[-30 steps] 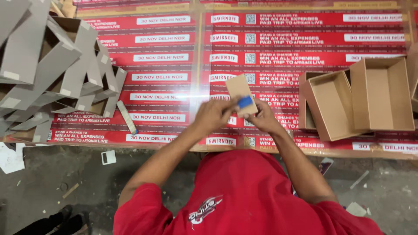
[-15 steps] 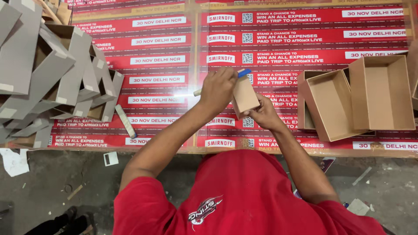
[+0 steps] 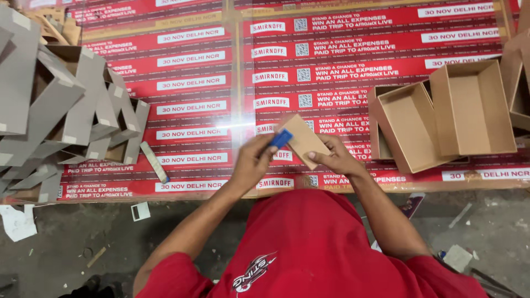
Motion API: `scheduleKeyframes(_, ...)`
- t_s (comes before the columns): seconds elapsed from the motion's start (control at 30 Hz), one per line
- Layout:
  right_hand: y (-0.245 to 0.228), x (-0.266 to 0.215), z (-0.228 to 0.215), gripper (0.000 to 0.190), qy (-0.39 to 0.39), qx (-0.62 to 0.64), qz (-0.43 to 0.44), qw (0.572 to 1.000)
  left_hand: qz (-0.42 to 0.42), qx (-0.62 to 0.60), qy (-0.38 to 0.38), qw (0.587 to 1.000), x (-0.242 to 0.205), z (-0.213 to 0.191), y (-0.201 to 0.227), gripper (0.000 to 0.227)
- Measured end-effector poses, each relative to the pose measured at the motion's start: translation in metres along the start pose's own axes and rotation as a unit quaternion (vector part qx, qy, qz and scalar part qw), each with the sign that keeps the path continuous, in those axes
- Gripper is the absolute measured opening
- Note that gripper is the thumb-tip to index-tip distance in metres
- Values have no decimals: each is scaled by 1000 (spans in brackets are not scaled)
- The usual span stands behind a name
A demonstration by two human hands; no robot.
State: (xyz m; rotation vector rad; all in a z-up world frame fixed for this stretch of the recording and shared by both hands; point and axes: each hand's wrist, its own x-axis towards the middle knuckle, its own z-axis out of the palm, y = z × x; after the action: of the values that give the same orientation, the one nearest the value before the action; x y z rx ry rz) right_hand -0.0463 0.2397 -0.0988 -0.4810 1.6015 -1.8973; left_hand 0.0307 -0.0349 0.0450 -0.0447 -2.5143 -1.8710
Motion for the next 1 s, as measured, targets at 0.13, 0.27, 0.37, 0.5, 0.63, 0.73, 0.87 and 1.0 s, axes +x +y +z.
scheduleKeyframes(0.13,28,-7,7,43,22,25,104,994,53,36,-49,997,6,13,-12,28)
scheduleKeyframes(0.27,51,-18,14,42,16,-92,40,995,76,106,-69,989,-6,43,-20,32)
scheduleKeyframes(0.37,63,-27,17,37,48,-60,20,997,81,149,-88,982,-7,54,-26,36)
scheduleKeyframes(0.5,82,-39,18,31,96,14,-10,995,5,123,-106,987,-13,64,-43,33)
scheduleKeyframes(0.63,111,-45,20,30,107,-25,-15,994,0,208,-118,971,-17,70,-63,34)
scheduleKeyframes(0.73,127,-46,14,39,103,-4,-2,995,109,204,-110,967,6,68,-69,47)
scheduleKeyframes(0.87,134,-37,3,40,108,-15,25,994,84,383,-41,919,100,40,-67,24)
scheduleKeyframes(1.0,143,-48,7,42,136,-13,41,990,111,460,49,880,158,19,-82,17)
